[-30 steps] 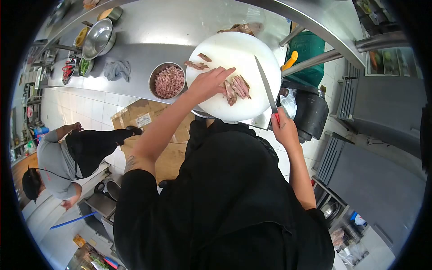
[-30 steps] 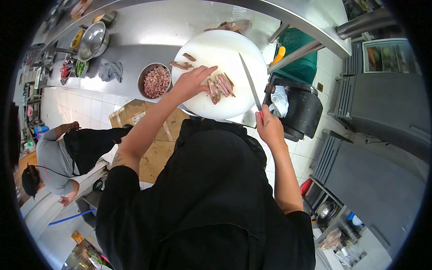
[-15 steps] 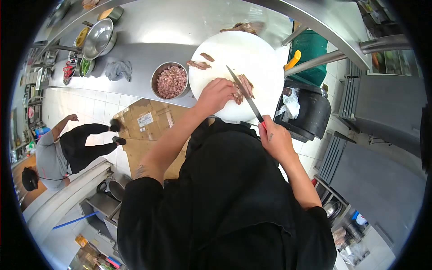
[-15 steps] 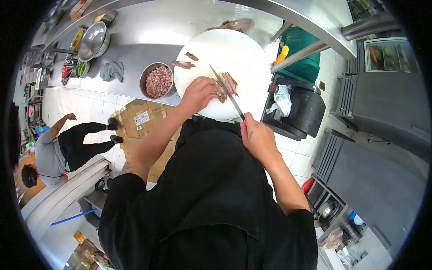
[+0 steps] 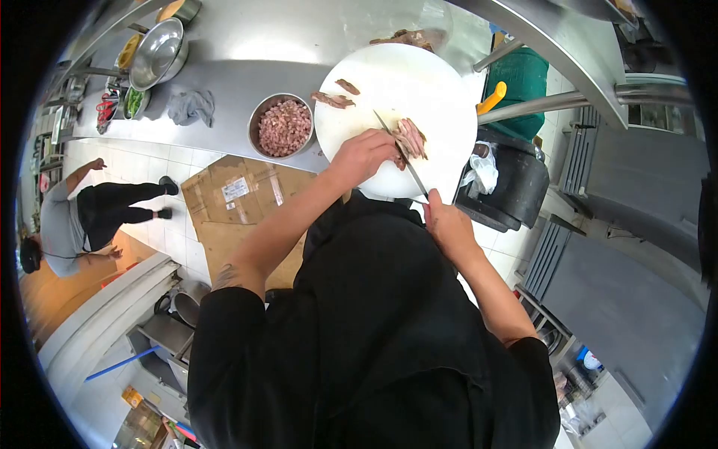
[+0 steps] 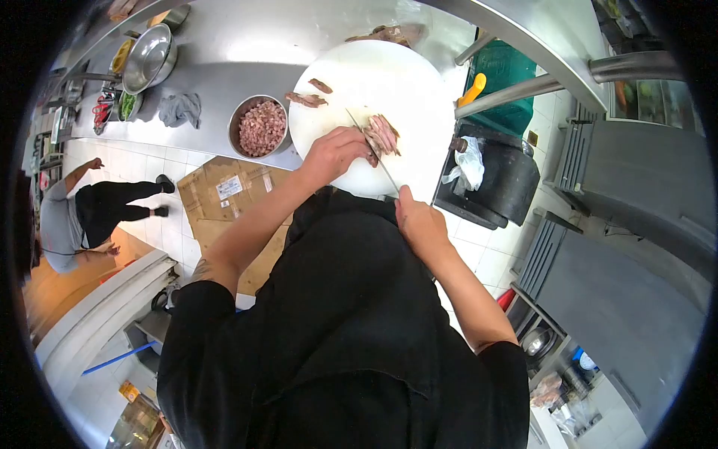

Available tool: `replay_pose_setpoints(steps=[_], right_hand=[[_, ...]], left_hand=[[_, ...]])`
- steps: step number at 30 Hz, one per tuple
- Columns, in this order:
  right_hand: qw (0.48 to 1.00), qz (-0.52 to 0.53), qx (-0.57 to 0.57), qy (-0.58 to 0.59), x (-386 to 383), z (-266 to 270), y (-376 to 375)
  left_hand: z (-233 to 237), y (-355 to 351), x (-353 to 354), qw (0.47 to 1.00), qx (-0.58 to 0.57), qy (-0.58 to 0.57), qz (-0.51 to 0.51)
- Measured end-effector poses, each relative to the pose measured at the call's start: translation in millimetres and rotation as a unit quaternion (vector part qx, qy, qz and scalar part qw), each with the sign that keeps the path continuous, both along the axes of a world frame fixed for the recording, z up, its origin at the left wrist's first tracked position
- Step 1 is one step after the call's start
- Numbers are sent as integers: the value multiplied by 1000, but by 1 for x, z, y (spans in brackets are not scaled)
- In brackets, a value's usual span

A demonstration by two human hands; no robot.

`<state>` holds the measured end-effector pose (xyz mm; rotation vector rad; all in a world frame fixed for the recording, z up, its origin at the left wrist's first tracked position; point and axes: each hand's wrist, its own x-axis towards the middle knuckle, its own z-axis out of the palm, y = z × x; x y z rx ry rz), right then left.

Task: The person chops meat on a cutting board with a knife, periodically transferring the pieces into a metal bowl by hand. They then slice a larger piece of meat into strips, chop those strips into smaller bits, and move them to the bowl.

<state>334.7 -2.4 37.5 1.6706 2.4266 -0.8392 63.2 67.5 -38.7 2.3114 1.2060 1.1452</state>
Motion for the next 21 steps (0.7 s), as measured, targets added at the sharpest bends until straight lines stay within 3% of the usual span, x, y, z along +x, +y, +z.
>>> replay_pose_setpoints(steps=[9,12,21], right_hand=[[999,30,33,13,14,46,-3],[999,23,-23,-20,20,60,-6],[999,30,-28,6,9,52,6]], left_hand=[[-1,-3,-1,1000,9,-2,8],[-2,-4,-1,1000,3,-4,10],[-2,-3,-3,1000,-14,-7,15]])
